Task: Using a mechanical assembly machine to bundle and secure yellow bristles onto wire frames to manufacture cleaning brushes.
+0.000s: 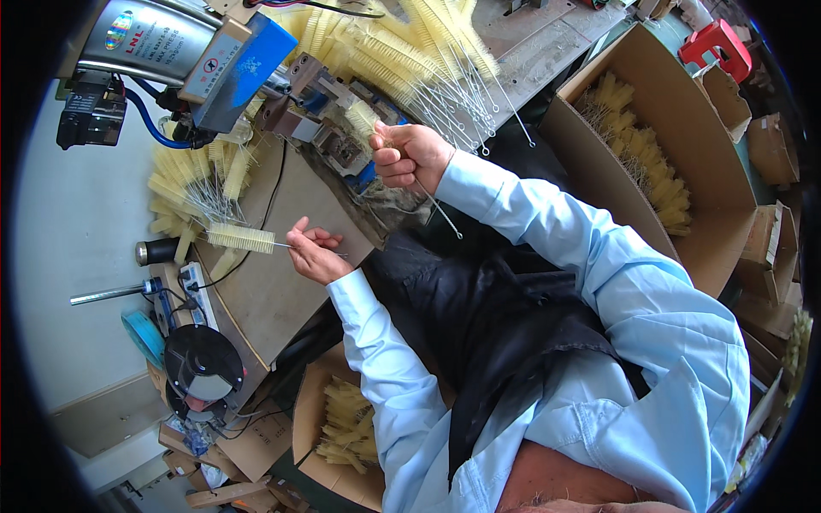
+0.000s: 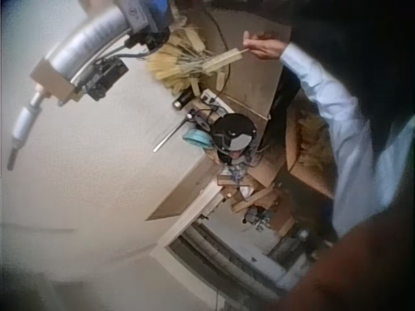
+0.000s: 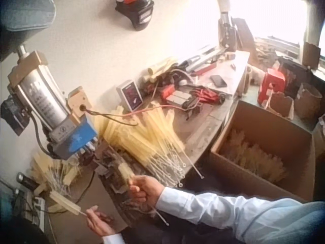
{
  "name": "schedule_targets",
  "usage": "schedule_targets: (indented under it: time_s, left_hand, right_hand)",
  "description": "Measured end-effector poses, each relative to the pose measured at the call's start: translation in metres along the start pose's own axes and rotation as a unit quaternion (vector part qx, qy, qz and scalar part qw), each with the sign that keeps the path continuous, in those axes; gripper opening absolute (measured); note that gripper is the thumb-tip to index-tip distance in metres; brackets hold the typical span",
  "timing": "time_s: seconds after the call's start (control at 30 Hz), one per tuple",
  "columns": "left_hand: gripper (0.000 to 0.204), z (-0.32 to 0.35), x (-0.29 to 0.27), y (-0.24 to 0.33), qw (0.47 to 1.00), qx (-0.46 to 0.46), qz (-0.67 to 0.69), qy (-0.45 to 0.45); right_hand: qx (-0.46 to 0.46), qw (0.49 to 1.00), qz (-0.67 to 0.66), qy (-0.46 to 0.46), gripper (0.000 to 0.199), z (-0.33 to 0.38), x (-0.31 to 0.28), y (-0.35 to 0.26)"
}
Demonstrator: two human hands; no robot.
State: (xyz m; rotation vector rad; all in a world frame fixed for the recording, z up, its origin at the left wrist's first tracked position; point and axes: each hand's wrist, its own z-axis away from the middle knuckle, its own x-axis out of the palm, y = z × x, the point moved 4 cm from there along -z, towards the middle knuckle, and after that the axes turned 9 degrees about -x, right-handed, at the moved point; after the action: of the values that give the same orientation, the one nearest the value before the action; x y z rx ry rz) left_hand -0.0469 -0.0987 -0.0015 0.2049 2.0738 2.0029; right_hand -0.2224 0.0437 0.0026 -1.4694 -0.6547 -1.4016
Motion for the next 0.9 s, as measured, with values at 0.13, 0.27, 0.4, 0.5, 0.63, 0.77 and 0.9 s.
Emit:
schedule_targets:
  time_s: [0.13,0.27,0.4,0.5,0.63,0.77,0.9]
  left_hand:
    - [0.050,0.001,0.002,0.001,1.000,-0.003,-0.001,0.000]
    - [0.050,0.002,0.002,0.002,1.000,-0.004,-0.011,0.002]
    - [0.049,0.001,0.002,0.001,1.000,-0.005,-0.016,-0.001]
    - [0.049,0.000,0.002,0.000,1.000,-0.002,-0.016,-0.003]
    - [0.046,0.000,0.003,0.001,1.000,0.004,-0.006,0.001]
    - [0.046,0.001,0.001,0.000,1.000,0.007,-0.010,0.001]
    - [0.046,0.001,0.001,-0.002,1.000,0.006,-0.004,0.002]
  right_hand:
    - [0.021,0.997,-0.048,-0.050,0.030,-0.011,-0.006,-0.004]
    - [0.037,0.992,-0.097,-0.072,0.031,-0.017,-0.008,-0.003]
    - [0.041,0.990,-0.110,-0.074,0.034,-0.021,-0.011,-0.002]
    - [0.034,0.990,-0.112,-0.080,0.032,-0.021,-0.011,-0.004]
    - [0.026,0.996,-0.065,-0.047,0.029,-0.021,-0.014,-0.007]
    - [0.028,0.996,-0.062,-0.050,0.030,-0.021,-0.015,-0.006]
    - [0.018,0.986,-0.145,-0.083,0.032,-0.024,-0.015,0.001]
